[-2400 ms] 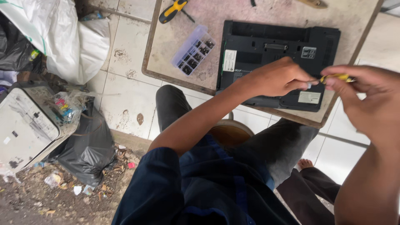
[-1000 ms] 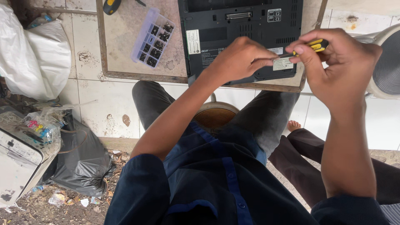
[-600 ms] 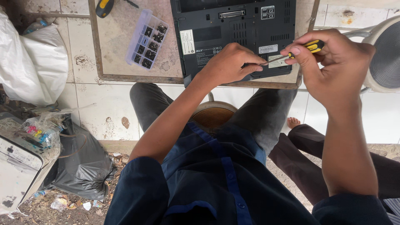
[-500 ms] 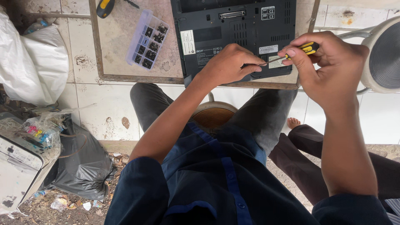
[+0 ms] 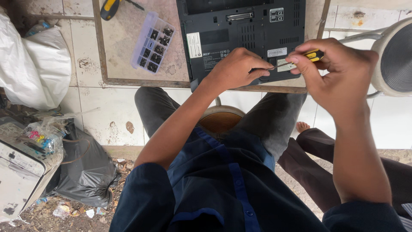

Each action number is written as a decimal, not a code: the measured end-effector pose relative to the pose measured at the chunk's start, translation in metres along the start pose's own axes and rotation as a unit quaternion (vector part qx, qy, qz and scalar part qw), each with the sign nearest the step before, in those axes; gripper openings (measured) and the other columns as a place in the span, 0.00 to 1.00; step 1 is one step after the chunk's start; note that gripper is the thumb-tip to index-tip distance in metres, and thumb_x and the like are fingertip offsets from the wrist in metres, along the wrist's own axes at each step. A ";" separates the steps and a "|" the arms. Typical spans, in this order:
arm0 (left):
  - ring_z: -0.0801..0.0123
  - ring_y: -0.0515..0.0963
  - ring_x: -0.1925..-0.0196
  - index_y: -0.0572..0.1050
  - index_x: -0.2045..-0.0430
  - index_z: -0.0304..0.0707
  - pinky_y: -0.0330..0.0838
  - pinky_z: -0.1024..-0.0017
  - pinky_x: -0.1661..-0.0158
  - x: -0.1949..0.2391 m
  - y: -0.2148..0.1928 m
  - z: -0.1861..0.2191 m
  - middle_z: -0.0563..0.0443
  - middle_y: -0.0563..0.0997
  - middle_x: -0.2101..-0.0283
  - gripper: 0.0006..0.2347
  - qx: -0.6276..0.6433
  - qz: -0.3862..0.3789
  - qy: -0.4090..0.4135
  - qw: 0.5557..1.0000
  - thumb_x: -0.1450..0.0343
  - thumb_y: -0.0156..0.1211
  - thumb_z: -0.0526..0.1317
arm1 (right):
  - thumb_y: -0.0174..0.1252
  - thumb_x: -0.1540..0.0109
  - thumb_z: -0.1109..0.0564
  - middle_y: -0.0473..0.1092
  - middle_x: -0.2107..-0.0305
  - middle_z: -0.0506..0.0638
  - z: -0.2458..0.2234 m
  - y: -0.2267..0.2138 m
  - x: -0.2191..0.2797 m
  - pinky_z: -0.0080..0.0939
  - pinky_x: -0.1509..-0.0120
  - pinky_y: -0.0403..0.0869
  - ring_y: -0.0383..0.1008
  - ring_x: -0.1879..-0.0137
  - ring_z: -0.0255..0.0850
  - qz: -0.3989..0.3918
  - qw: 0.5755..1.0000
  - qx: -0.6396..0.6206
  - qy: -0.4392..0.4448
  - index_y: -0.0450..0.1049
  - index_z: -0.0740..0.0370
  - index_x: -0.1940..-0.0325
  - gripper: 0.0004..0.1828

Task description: The person uses a screwdriver to remove screws from the back of a black electronic device, likely a monitor or laptop, placed on a table. They place the screws into a small plastic organizer and continue unscrewing various parts of the device's casing.

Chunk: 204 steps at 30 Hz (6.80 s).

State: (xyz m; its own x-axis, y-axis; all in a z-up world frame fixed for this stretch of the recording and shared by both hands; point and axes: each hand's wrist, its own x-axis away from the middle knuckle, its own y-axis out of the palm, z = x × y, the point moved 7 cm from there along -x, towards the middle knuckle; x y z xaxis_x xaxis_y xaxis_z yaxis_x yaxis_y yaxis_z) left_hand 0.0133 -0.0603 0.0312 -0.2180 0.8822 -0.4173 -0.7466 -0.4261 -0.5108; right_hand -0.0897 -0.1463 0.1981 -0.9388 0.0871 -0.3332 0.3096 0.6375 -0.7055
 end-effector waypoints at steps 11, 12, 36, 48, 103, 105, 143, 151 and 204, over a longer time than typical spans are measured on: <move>0.55 0.90 0.64 0.86 0.60 0.34 0.83 0.63 0.66 -0.008 -0.012 0.030 0.44 0.90 0.61 0.05 -0.001 0.056 0.030 0.998 0.25 0.67 0.36 | 0.71 0.32 0.71 0.80 0.47 0.63 -0.025 -0.009 -0.004 0.43 0.34 0.84 0.85 0.43 0.51 -0.047 0.997 -0.003 0.058 0.77 0.75 0.35 0.22; 0.55 0.90 0.64 0.86 0.60 0.34 0.83 0.63 0.66 -0.010 -0.015 0.031 0.44 0.90 0.61 0.05 -0.001 0.057 0.028 0.998 0.25 0.67 0.36 | 0.71 0.32 0.71 0.80 0.47 0.63 -0.021 -0.008 -0.004 0.43 0.34 0.84 0.85 0.43 0.51 -0.049 0.997 -0.004 0.057 0.77 0.75 0.35 0.22; 0.53 0.81 0.74 0.82 0.65 0.33 0.65 0.63 0.72 -0.029 -0.034 0.047 0.43 0.83 0.73 0.06 0.058 -0.058 0.006 0.997 0.21 0.58 0.33 | 0.78 0.26 0.79 0.81 0.49 0.74 -0.015 -0.021 0.001 0.42 0.58 0.82 0.87 0.46 0.63 0.021 0.999 0.019 0.031 0.79 0.88 0.43 0.13; 0.51 0.67 0.82 0.68 0.79 0.35 0.56 0.61 0.73 -0.029 -0.024 0.044 0.42 0.66 0.84 0.14 0.009 -0.026 0.015 1.000 0.21 0.60 0.34 | 0.70 0.27 0.77 0.77 0.47 0.71 -0.018 -0.012 -0.009 0.50 0.28 0.80 0.81 0.38 0.57 -0.043 0.995 -0.087 0.026 0.77 0.85 0.41 0.12; 0.69 0.68 0.81 0.74 0.74 0.31 0.57 0.69 0.74 -0.027 -0.030 0.067 0.49 0.69 0.81 0.12 0.030 0.070 0.075 0.994 0.19 0.57 0.36 | 0.64 0.23 0.46 0.73 0.74 0.56 0.000 -0.004 -0.021 0.57 0.58 0.77 0.77 0.61 0.58 -0.256 0.886 0.386 0.005 0.78 0.63 0.49 0.16; 0.69 0.77 0.81 0.82 0.70 0.27 0.60 0.70 0.77 -0.025 -0.031 0.068 0.46 0.80 0.79 0.12 0.046 0.059 0.074 0.994 0.19 0.56 0.36 | 0.68 0.31 0.54 0.76 0.64 0.61 -0.005 0.000 -0.021 0.61 0.54 0.78 0.79 0.53 0.61 -0.284 0.905 0.316 0.022 0.76 0.66 0.36 0.22; 0.54 0.83 0.74 0.81 0.49 0.41 0.73 0.56 0.76 0.006 0.021 0.028 0.51 0.84 0.72 0.09 -0.144 0.209 -0.042 0.966 0.21 0.58 0.36 | 0.63 0.26 0.53 0.80 0.72 0.47 0.009 -0.008 -0.022 0.46 0.59 0.74 0.78 0.70 0.43 -0.286 0.906 0.310 0.040 0.80 0.58 0.38 0.13; 0.58 0.80 0.75 0.74 0.43 0.45 0.70 0.58 0.76 0.003 0.031 0.025 0.51 0.83 0.68 0.17 -0.123 0.199 -0.032 0.972 0.25 0.61 0.26 | 0.67 0.22 0.45 0.75 0.66 0.51 0.012 -0.009 -0.012 0.45 0.60 0.75 0.80 0.65 0.47 -0.214 0.910 0.356 -0.016 0.81 0.59 0.40 0.16; 0.52 0.82 0.65 0.81 0.67 0.27 0.80 0.59 0.68 0.186 -0.094 -0.034 0.38 0.82 0.67 0.06 -0.279 0.114 -0.217 0.929 0.31 0.60 0.21 | 0.65 0.18 0.76 0.80 0.64 0.61 -0.029 0.023 0.025 0.39 0.53 0.75 0.84 0.56 0.50 -0.069 0.993 0.078 0.054 0.80 0.81 0.45 0.02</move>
State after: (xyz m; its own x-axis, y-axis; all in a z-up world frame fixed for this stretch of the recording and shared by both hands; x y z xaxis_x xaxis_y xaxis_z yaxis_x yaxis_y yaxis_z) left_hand 0.0639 0.1372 -0.0245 -0.6537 0.7024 -0.2816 -0.2353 -0.5424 -0.8065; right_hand -0.1106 -0.1075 0.1918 -0.9820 0.0939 -0.1639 0.1888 0.5226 -0.8314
